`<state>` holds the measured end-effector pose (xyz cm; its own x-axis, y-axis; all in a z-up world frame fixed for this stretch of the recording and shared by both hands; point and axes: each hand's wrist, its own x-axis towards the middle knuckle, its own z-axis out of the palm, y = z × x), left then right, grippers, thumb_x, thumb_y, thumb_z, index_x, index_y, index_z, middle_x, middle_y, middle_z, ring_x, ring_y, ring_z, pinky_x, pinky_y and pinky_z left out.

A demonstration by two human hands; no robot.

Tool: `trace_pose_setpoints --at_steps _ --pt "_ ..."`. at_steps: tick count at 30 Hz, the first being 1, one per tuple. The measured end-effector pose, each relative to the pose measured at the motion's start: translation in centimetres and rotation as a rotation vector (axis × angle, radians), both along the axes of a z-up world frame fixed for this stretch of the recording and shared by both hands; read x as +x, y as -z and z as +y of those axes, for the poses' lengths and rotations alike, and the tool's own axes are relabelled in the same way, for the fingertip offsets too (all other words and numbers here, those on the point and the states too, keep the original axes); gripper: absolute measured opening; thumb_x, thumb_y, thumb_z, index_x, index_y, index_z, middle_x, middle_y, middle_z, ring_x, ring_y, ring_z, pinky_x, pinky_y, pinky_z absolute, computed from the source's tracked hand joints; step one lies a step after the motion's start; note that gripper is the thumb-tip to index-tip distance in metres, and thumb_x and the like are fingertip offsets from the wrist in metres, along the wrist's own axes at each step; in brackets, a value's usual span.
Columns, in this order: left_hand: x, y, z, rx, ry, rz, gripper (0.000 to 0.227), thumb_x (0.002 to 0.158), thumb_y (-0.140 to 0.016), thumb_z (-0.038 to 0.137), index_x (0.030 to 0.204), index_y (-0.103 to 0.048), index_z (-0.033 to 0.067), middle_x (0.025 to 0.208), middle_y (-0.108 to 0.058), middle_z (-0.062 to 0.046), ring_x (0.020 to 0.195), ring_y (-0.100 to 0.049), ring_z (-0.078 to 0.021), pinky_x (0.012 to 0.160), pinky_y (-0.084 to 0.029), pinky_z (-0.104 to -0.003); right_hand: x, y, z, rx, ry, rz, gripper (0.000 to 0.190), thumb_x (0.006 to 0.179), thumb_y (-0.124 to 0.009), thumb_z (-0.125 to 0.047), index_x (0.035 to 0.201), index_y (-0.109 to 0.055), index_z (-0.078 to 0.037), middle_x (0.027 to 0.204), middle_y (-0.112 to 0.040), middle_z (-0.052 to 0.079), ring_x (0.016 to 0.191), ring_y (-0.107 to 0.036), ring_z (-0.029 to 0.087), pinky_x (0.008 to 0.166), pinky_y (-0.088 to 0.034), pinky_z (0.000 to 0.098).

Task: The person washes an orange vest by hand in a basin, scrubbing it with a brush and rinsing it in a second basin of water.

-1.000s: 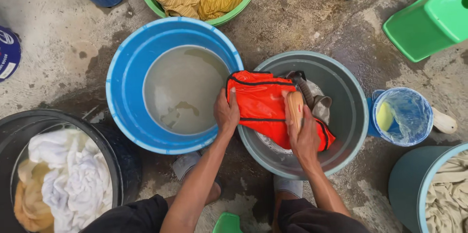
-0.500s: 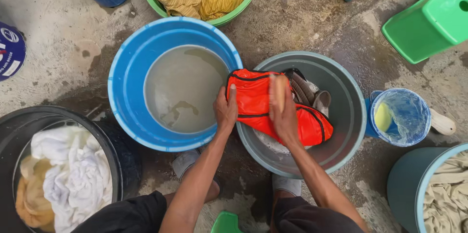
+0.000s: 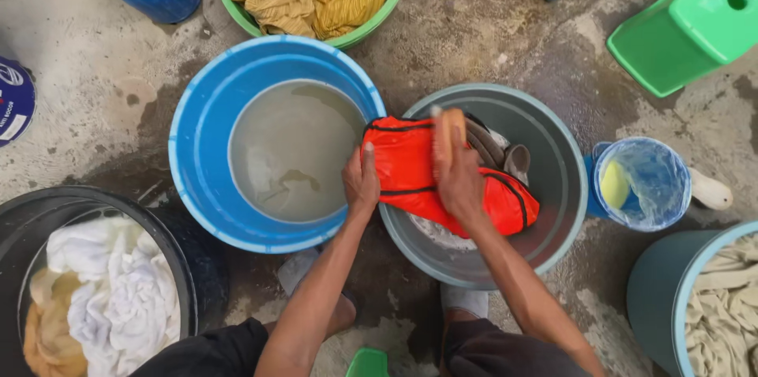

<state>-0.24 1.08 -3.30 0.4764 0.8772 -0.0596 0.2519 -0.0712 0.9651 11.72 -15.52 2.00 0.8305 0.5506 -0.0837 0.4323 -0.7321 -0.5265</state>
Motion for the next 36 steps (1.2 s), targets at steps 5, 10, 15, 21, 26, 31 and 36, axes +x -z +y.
trace_pose_setpoints --at_steps 5,10,15,21,26,31,36 --pt "0.0 -2.5 -0.4 0.034 0.018 0.041 0.057 0.109 -0.043 0.055 0.079 -0.056 0.0081 0.074 -0.060 -0.025 0.078 -0.064 -0.0358 0.071 -0.047 -0.050 -3.6 -0.9 2.3 0.010 -0.239 -0.081 0.062 0.097 -0.050 -0.055 0.156 -0.039 -0.045 0.108 -0.050 0.011 0.078 -0.070 0.044 0.063 -0.058 0.0571" --pt "0.2 0.9 -1.0 0.000 0.078 0.158 0.069 0.105 -0.039 0.064 0.117 -0.068 0.0023 0.109 -0.069 -0.032 0.109 -0.063 -0.0508 0.092 -0.050 -0.060 1.5 4.2 -2.5 -0.408 -0.036 -0.040 0.062 0.106 -0.040 -0.049 0.164 -0.020 -0.042 0.105 -0.053 0.016 0.074 -0.073 0.048 0.062 -0.058 0.0592" --pt "0.6 -0.9 -1.7 0.012 0.090 0.120 0.075 0.111 -0.035 0.055 0.136 -0.055 -0.0123 0.124 -0.062 -0.039 0.117 -0.059 -0.0555 0.101 -0.047 -0.066 -2.1 -5.1 3.0 -0.050 -0.064 0.171 0.061 0.106 -0.036 -0.043 0.165 -0.021 -0.037 0.112 -0.053 0.021 0.080 -0.069 0.055 0.065 -0.057 0.0601" --pt "0.4 0.4 -1.1 0.115 0.084 0.148 0.060 0.110 -0.042 0.049 0.118 -0.061 -0.0073 0.105 -0.065 -0.036 0.104 -0.061 -0.0555 0.085 -0.050 -0.066 -3.3 1.1 1.1 -0.067 -0.151 -0.093 0.063 0.102 -0.044 -0.045 0.162 -0.029 -0.033 0.120 -0.045 0.022 0.069 -0.069 0.051 0.058 -0.055 0.0603" --pt "1.2 -1.7 -1.5 0.181 0.084 0.232 0.053 0.107 -0.044 0.055 0.084 -0.059 0.0093 0.078 -0.067 -0.025 0.082 -0.067 -0.0499 0.066 -0.051 -0.060 0.8 3.6 -1.7 -0.359 -0.070 0.039 0.066 0.106 -0.034 -0.049 0.166 -0.007 -0.039 0.130 -0.051 0.030 0.080 -0.070 0.057 0.071 -0.057 0.0641" --pt "1.4 -2.7 -1.0 0.128 0.067 0.234 0.051 0.105 -0.048 0.051 0.086 -0.057 0.0050 0.079 -0.063 -0.031 0.084 -0.064 -0.0546 0.064 -0.044 -0.061 -5.1 -4.1 3.2 0.056 -0.214 0.136 0.062 0.105 -0.039 -0.044 0.164 -0.023 -0.036 0.112 -0.047 0.019 0.071 -0.066 0.058 0.063 -0.057 0.0621" --pt "1.6 -0.7 -0.2 0.150 0.067 0.221 0.047 0.104 -0.053 0.051 0.083 -0.054 0.0086 0.076 -0.062 -0.028 0.084 -0.065 -0.0519 0.065 -0.047 -0.059 -1.1 4.9 -1.3 -0.272 -0.196 -0.127 0.059 0.105 -0.039 -0.048 0.162 -0.025 -0.045 0.105 -0.045 0.013 0.066 -0.071 0.046 0.056 -0.059 0.0552"
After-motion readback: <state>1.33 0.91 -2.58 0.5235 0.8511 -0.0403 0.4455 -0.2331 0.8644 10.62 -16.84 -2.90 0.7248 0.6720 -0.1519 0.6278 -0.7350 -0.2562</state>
